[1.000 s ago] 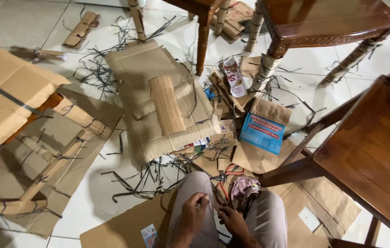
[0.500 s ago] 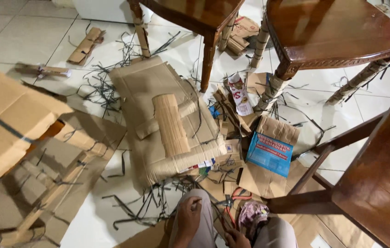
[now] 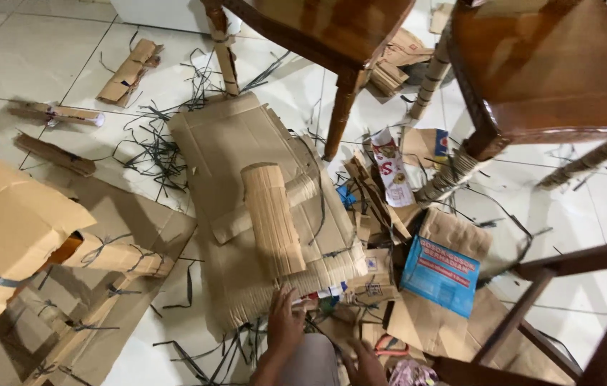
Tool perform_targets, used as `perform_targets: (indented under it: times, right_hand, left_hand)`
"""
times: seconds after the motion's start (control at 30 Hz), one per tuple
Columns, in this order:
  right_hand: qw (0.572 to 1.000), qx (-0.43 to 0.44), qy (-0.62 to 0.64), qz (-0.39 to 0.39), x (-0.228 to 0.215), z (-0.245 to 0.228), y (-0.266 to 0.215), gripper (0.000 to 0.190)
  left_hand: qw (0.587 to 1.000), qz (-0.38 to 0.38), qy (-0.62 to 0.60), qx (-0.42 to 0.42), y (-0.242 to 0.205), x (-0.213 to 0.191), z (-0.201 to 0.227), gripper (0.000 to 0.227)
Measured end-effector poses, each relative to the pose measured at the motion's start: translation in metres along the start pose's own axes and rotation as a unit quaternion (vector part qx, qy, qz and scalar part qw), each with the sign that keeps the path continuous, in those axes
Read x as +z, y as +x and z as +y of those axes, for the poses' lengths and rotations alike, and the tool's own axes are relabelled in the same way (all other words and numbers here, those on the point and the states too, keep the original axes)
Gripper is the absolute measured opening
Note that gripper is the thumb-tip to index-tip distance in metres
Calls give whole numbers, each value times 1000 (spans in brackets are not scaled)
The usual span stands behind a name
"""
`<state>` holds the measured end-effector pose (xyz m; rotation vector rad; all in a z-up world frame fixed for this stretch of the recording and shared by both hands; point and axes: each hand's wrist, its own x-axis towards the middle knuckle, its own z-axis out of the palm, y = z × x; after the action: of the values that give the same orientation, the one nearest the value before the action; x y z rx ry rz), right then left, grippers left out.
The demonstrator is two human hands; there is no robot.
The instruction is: Wrapping wooden chairs with cardboard and plastic straps for protection
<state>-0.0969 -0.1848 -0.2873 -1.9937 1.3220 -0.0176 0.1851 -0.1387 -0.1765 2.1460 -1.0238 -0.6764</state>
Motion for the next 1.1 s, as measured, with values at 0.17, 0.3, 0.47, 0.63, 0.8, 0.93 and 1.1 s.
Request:
perform_targets:
  times: [0.17,0.3,0.47,0.63,0.8,0.93,1.1]
  right_hand:
    - [993,-104,-50,11,-80,-160,97,55]
    - [987,-94,-132,-19,-94,-218,174,68]
    - [983,4,-163,-82,-90,-248,230,62]
    - [980,66,-173,-74,-88,-254,237,71]
    - [991,-83,-14,107,-70,-206,211,41]
    - [992,-10,2,124,-54,-168,122,44]
    - [987,-66,77,122,-24,-118,-8,30]
  left_hand:
    - [996,-60,62,-1,15,2,-27,73]
    - [983,-170,20,-73,14,-16,-11,81]
    - [966,-224,2,-126,25,-33,-1,78]
    - [978,-193,14,-73,24,-16,-19,81]
    - [981,-157,-15,-110,19,-5,-23,70]
    - [995,-8,-41,-86,14,2,9,43]
    - [944,-100,-261,-178,4,52,28,47]
